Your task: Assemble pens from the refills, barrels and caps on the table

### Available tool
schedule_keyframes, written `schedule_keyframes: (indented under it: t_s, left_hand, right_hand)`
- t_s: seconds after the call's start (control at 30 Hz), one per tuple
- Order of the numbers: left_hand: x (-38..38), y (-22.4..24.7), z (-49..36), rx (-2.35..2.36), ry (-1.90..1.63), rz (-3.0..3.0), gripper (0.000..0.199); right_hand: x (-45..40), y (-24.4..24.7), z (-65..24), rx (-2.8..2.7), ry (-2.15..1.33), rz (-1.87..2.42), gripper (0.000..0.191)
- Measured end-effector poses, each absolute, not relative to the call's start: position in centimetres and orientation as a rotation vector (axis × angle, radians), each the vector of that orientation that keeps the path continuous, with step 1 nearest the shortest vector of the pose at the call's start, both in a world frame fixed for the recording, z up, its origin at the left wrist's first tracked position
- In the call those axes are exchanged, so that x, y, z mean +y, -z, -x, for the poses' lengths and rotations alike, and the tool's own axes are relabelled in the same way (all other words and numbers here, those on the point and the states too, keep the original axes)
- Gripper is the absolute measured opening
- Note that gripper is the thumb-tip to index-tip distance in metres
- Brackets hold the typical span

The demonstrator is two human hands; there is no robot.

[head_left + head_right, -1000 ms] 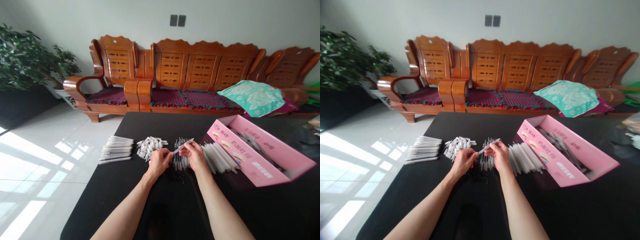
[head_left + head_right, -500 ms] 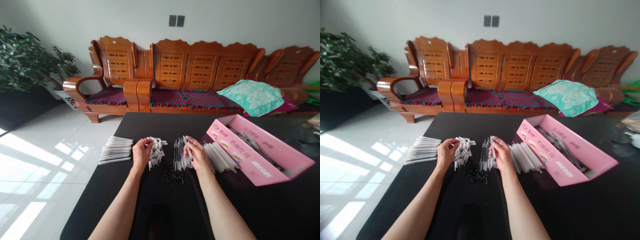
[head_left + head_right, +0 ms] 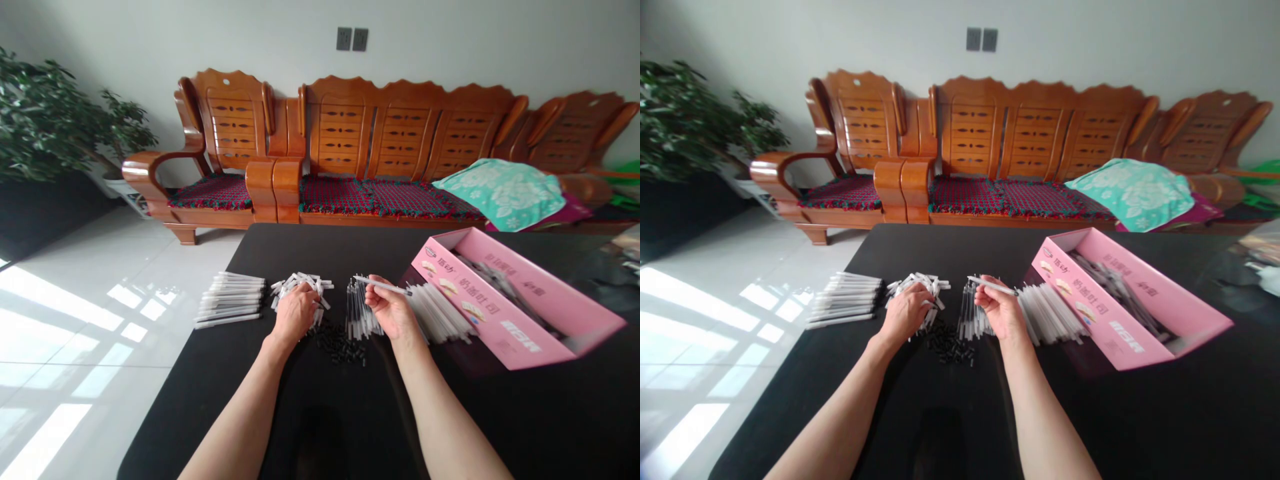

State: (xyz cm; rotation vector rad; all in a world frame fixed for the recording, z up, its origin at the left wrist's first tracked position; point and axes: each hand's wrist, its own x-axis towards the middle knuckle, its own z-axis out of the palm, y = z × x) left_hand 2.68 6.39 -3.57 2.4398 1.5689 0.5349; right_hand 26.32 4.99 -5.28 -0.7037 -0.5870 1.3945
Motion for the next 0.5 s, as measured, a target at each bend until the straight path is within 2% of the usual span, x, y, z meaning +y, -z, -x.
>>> schedule_keyframes:
  t_s: [0.27,0.5]
  left_hand:
    - [6.4,3.6,-3.7,1.559,-0.511,-2.495,0.014]
    - [6.2,3.5,-3.8,1.473,-0.946,-2.192,0.012]
  right_hand:
    - [4.9,5.3,-26.1,-0.662,-1.341,0.751,0.016]
    - [4.4,5.0,-25.0,-0.769,-1.259,0.812,0.016]
